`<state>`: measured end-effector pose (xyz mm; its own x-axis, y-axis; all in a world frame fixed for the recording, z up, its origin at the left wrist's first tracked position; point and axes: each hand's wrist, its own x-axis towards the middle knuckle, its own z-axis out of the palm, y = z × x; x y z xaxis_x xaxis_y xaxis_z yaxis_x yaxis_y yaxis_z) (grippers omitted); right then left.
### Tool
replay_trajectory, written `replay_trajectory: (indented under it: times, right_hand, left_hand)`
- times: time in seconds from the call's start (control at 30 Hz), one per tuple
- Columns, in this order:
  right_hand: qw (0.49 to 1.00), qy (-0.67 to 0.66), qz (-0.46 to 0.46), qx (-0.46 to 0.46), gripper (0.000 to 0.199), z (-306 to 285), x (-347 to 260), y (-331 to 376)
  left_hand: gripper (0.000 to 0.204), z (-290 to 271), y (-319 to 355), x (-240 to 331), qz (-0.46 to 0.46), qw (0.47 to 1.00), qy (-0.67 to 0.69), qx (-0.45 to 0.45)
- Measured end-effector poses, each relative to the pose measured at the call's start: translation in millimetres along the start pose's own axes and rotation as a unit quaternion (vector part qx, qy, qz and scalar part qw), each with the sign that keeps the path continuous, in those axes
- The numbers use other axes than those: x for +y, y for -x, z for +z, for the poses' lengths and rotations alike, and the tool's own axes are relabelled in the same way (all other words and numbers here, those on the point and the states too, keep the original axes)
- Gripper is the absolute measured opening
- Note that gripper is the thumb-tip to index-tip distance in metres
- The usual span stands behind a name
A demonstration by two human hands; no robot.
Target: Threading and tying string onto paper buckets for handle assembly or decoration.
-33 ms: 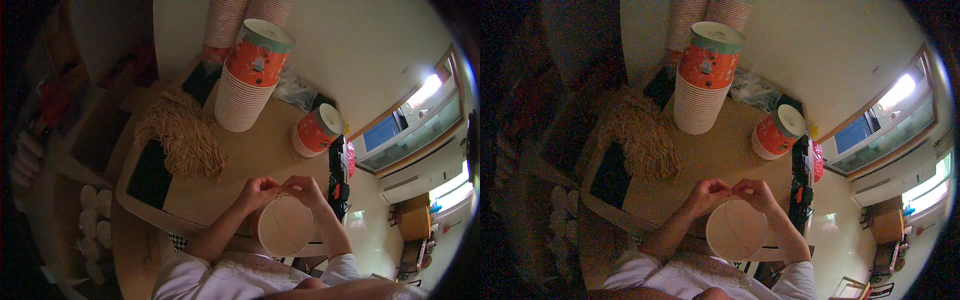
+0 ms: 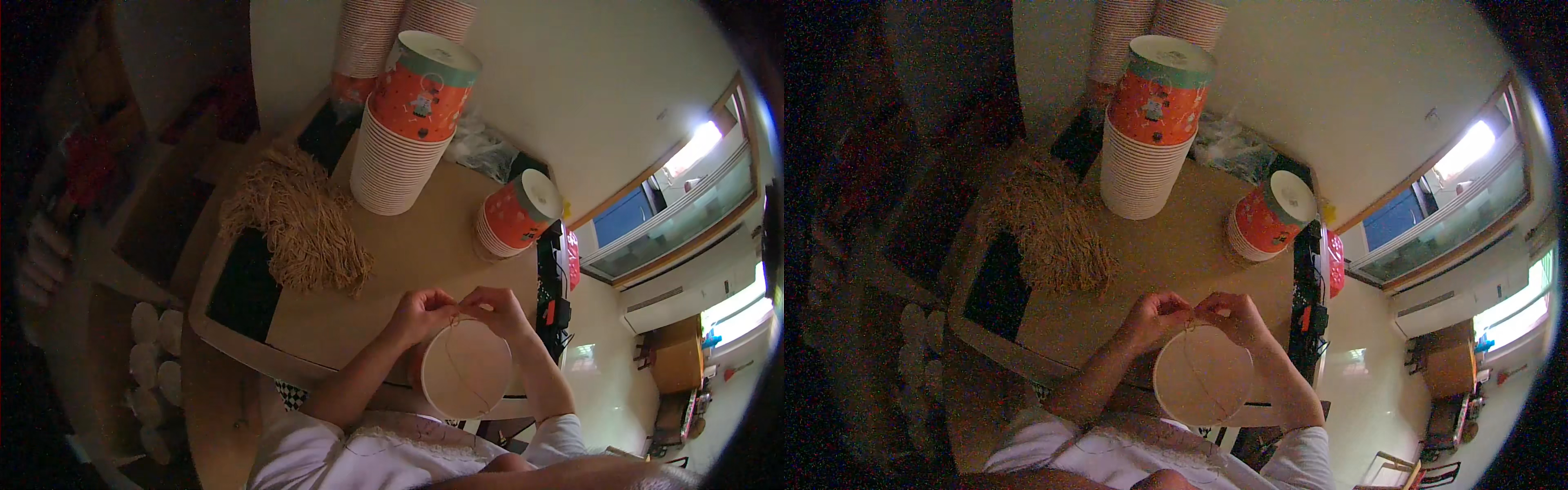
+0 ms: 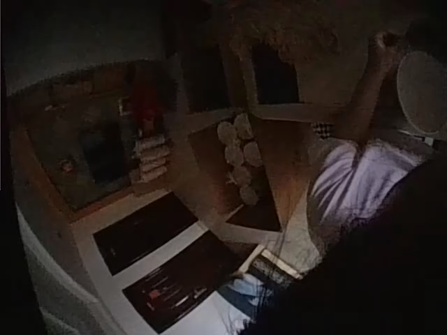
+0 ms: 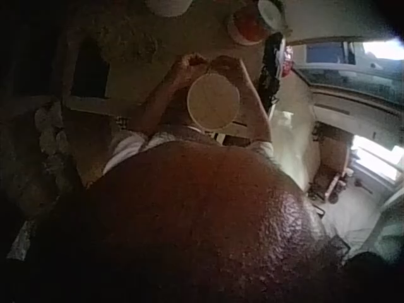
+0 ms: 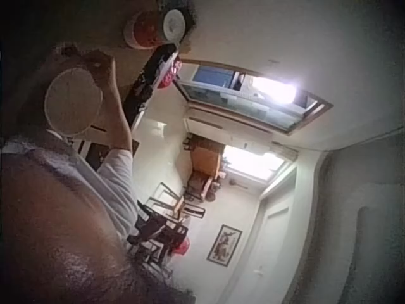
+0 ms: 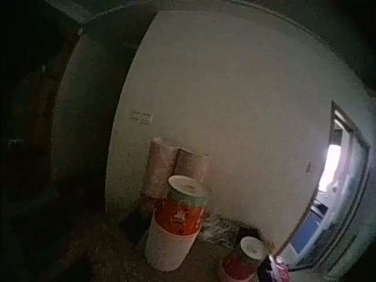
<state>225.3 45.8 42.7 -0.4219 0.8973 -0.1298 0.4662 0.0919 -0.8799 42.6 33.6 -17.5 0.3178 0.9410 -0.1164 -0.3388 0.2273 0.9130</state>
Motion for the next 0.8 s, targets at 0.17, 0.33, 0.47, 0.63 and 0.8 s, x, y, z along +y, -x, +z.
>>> replay_trajectory:
  times: [0.17, 0.33, 0.47, 0.63, 0.8]
  right_hand:
    - [1.000, 0.011, -0.017, 0.000, 0.010, 3.0, -5.6, 1.1]
    - [0.995, 0.082, 0.051, 0.004, 0.015, 6.8, -3.8, 1.7]
    - [0.997, 0.077, 0.003, 0.008, 0.012, 7.5, -3.4, 0.7]
    - [0.993, 0.104, -0.053, 0.004, 0.007, 5.0, -5.3, -3.1]
    - [0.997, 0.071, -0.017, -0.004, 0.008, 2.5, -2.4, -4.8]
  left_hand:
    - [0.009, -0.4, 0.8, 1.5, 0.010, 1.000, 0.000, 0.007]
    - [0.010, -0.6, 0.6, 2.5, 0.022, 1.000, -0.010, 0.009]
    - [0.011, -3.5, 0.4, 3.2, 0.003, 0.999, -0.053, -0.012]
    - [0.011, -4.4, -0.6, -3.1, 0.025, 1.000, -0.005, -0.012]
    - [0.011, -3.9, 2.6, 6.8, 0.081, 0.985, -0.148, -0.040]
